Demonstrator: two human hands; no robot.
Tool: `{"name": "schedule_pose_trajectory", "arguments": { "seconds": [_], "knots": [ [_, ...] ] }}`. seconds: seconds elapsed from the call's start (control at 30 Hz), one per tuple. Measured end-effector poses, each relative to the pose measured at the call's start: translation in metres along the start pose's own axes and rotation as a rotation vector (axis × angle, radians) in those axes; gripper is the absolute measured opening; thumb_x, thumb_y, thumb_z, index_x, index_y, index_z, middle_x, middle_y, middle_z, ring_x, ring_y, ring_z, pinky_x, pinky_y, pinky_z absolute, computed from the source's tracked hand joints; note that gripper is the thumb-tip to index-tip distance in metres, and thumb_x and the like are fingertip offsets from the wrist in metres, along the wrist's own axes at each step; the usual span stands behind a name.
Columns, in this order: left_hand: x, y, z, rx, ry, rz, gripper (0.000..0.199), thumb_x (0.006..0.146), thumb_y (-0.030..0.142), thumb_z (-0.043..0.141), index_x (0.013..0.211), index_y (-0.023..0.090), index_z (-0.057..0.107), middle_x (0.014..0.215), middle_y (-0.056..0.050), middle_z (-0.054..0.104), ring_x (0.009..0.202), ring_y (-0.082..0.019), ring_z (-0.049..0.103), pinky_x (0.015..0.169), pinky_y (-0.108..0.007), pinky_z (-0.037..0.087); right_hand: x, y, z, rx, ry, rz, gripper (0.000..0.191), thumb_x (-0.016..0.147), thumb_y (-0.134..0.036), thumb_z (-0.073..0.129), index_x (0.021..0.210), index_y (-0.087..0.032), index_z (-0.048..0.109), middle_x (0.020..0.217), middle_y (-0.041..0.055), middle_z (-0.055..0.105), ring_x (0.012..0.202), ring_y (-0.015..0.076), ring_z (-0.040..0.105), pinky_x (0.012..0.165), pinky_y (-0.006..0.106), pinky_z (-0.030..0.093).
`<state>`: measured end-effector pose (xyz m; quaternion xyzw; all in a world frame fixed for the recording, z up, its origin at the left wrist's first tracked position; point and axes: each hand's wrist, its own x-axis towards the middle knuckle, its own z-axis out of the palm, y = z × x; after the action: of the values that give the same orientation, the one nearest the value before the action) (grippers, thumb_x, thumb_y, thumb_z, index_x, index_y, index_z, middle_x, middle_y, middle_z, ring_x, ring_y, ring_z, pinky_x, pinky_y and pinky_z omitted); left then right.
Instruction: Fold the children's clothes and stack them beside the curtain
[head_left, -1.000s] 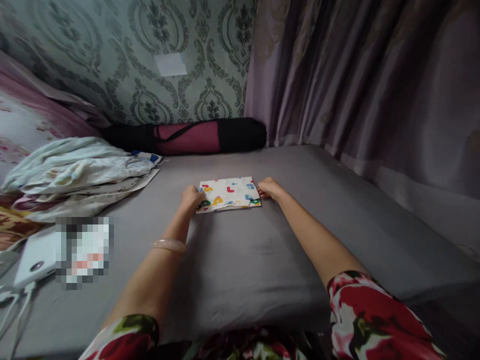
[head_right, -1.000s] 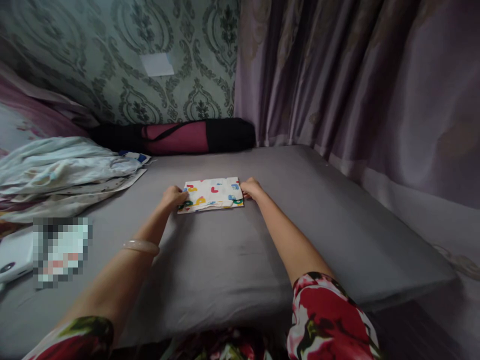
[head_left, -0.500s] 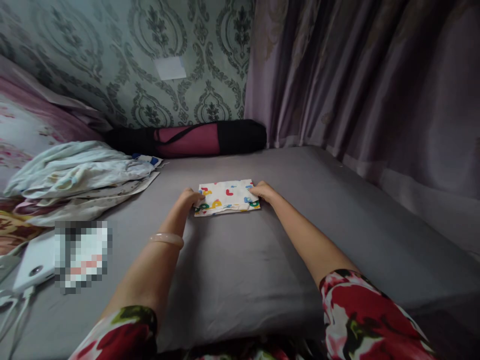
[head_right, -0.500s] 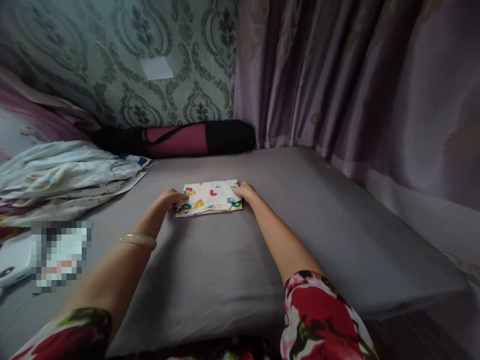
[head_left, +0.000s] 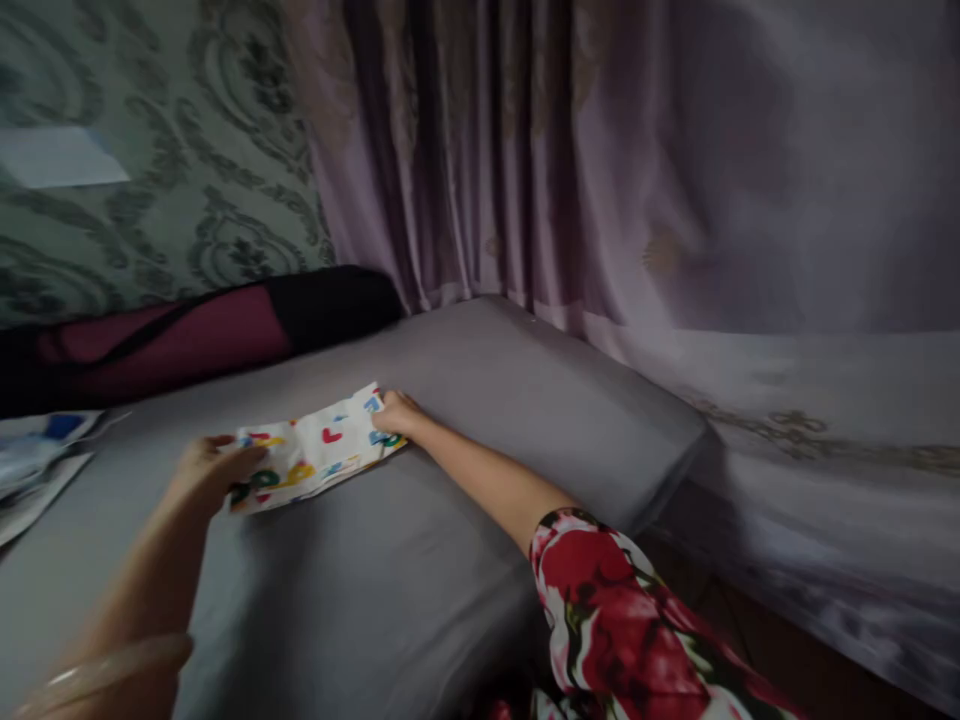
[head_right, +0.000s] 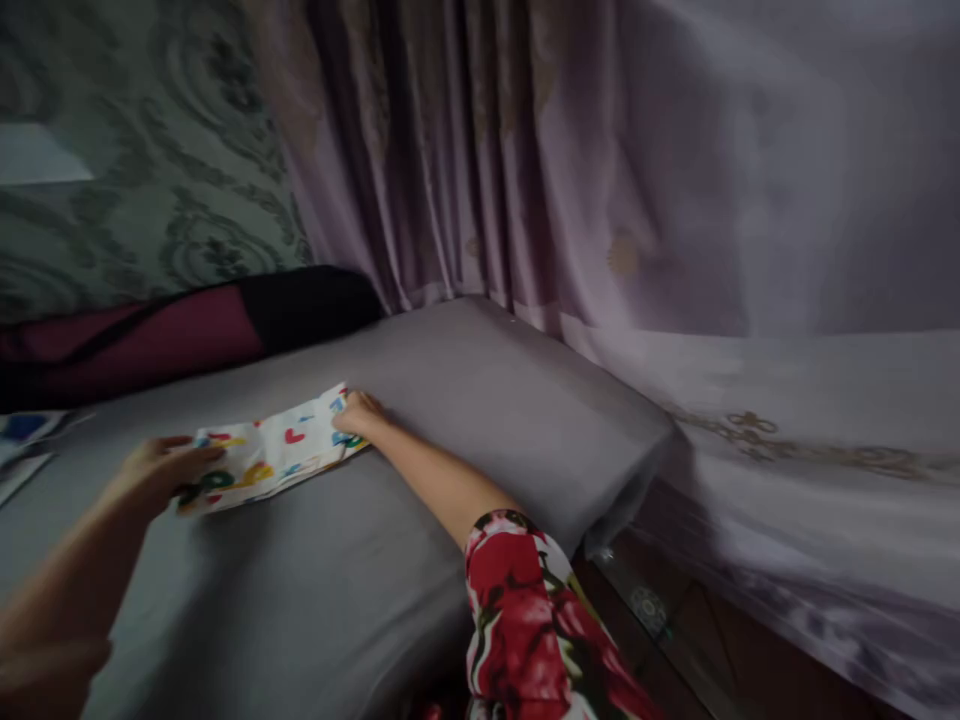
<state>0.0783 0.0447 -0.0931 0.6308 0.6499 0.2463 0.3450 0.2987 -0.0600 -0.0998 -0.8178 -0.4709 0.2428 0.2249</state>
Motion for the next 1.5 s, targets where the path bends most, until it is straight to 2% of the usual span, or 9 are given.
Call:
{"name": "schedule_pose_trajectory", "arguments": {
  "seconds": [0.07, 0.13, 0.33, 0.57, 0.87, 1.13, 1.27, 1.4, 1.5],
  "knots": [
    [-0.012, 0.011, -0.002, -0.101, -0.06, 0.019, 0.067, 0.071, 0.023, 0.072, 0.134, 0.027, 0.048, 0.04, 0.016, 0.052, 0.045, -0.009, 0.054, 0.048, -0.015, 0.041, -0.003, 0.005, -0.004, 0.013, 0.017, 0.0, 0.028, 0.073, -0.022, 0.068, 0.1, -0.017, 0.074, 0.109, 0.0062, 0.075, 0.103, 0.0221, 0.068, 0.071, 0.019, 0.048],
    [-0.025, 0.024, -0.002, -0.179, -0.101, 0.075, 0.078, 0.071, 0.02, 0.071, 0.141, 0.031, 0.04, 0.043, 0.017, 0.054, 0.045, -0.007, 0.053, 0.049, -0.014, 0.041, -0.006, 0.014, -0.01, 0.032, 0.039, -0.004, 0.023, 0.075, -0.023, 0.069, 0.096, -0.018, 0.075, 0.103, 0.0029, 0.076, 0.098, 0.0202, 0.07, 0.067, 0.017, 0.047],
    [-0.055, 0.065, 0.02, -0.362, -0.294, 0.124, 0.036, 0.068, 0.015, 0.068, 0.104, 0.022, 0.068, 0.055, 0.01, 0.063, 0.051, -0.006, 0.055, 0.05, -0.014, 0.042, -0.012, 0.067, -0.047, 0.148, 0.139, 0.022, 0.02, 0.082, -0.025, 0.065, 0.098, -0.017, 0.073, 0.091, 0.0018, 0.076, 0.084, 0.0151, 0.069, 0.061, 0.016, 0.047],
    [-0.089, 0.116, 0.1, -0.581, -0.528, 0.137, 0.034, 0.062, 0.009, 0.072, 0.095, 0.014, 0.069, 0.074, 0.0, 0.07, 0.058, -0.009, 0.061, 0.053, -0.016, 0.049, -0.036, 0.155, -0.125, 0.41, 0.301, 0.168, 0.025, 0.073, -0.007, 0.065, 0.096, -0.013, 0.071, 0.077, 0.001, 0.072, 0.067, 0.0111, 0.066, 0.054, 0.014, 0.047],
    [-0.15, 0.164, 0.216, -0.729, -0.821, 0.158, 0.045, 0.069, 0.003, 0.062, 0.113, 0.013, 0.063, 0.092, -0.006, 0.071, 0.07, -0.014, 0.067, 0.066, -0.026, 0.057, -0.071, 0.249, -0.216, 0.21, 0.479, 0.345, 0.028, 0.073, -0.006, 0.058, 0.097, -0.013, 0.07, 0.078, 0.0016, 0.072, 0.065, 0.0103, 0.064, 0.055, 0.015, 0.045],
    [-0.19, 0.181, 0.289, -0.806, -0.974, 0.14, 0.064, 0.07, 0.004, 0.067, 0.131, 0.015, 0.051, 0.103, -0.009, 0.069, 0.085, -0.019, 0.069, 0.078, -0.034, 0.058, -0.067, 0.298, -0.261, 0.009, 0.527, 0.407, 0.039, 0.07, -0.004, 0.056, 0.106, -0.015, 0.069, 0.09, 0.0042, 0.073, 0.072, 0.0148, 0.066, 0.06, 0.019, 0.05],
    [-0.191, 0.176, 0.316, -0.72, -0.971, 0.24, 0.069, 0.072, 0.002, 0.058, 0.138, 0.016, 0.045, 0.108, -0.01, 0.067, 0.092, -0.019, 0.068, 0.084, -0.035, 0.057, -0.063, 0.309, -0.263, -0.092, 0.514, 0.406, 0.042, 0.074, -0.006, 0.057, 0.113, -0.017, 0.068, 0.1, 0.0066, 0.074, 0.087, 0.0193, 0.068, 0.072, 0.023, 0.052],
    [-0.185, 0.163, 0.331, -0.455, -0.738, 0.587, 0.063, 0.072, 0.004, 0.054, 0.134, 0.018, 0.052, 0.124, -0.012, 0.062, 0.113, -0.022, 0.06, 0.099, -0.038, 0.049, -0.064, 0.317, -0.25, -0.276, 0.53, 0.39, 0.04, 0.084, -0.01, 0.051, 0.121, -0.019, 0.064, 0.117, 0.0099, 0.07, 0.11, 0.0239, 0.063, 0.09, 0.029, 0.048],
    [-0.184, 0.155, 0.328, -0.22, -0.573, 0.793, 0.057, 0.075, 0.008, 0.054, 0.132, 0.015, 0.055, 0.135, -0.015, 0.055, 0.125, -0.026, 0.052, 0.108, -0.043, 0.039, -0.065, 0.325, -0.235, -0.367, 0.531, 0.412, 0.041, 0.09, -0.011, 0.044, 0.128, -0.02, 0.06, 0.119, 0.011, 0.069, 0.113, 0.0246, 0.062, 0.092, 0.031, 0.047]
  ]
}}
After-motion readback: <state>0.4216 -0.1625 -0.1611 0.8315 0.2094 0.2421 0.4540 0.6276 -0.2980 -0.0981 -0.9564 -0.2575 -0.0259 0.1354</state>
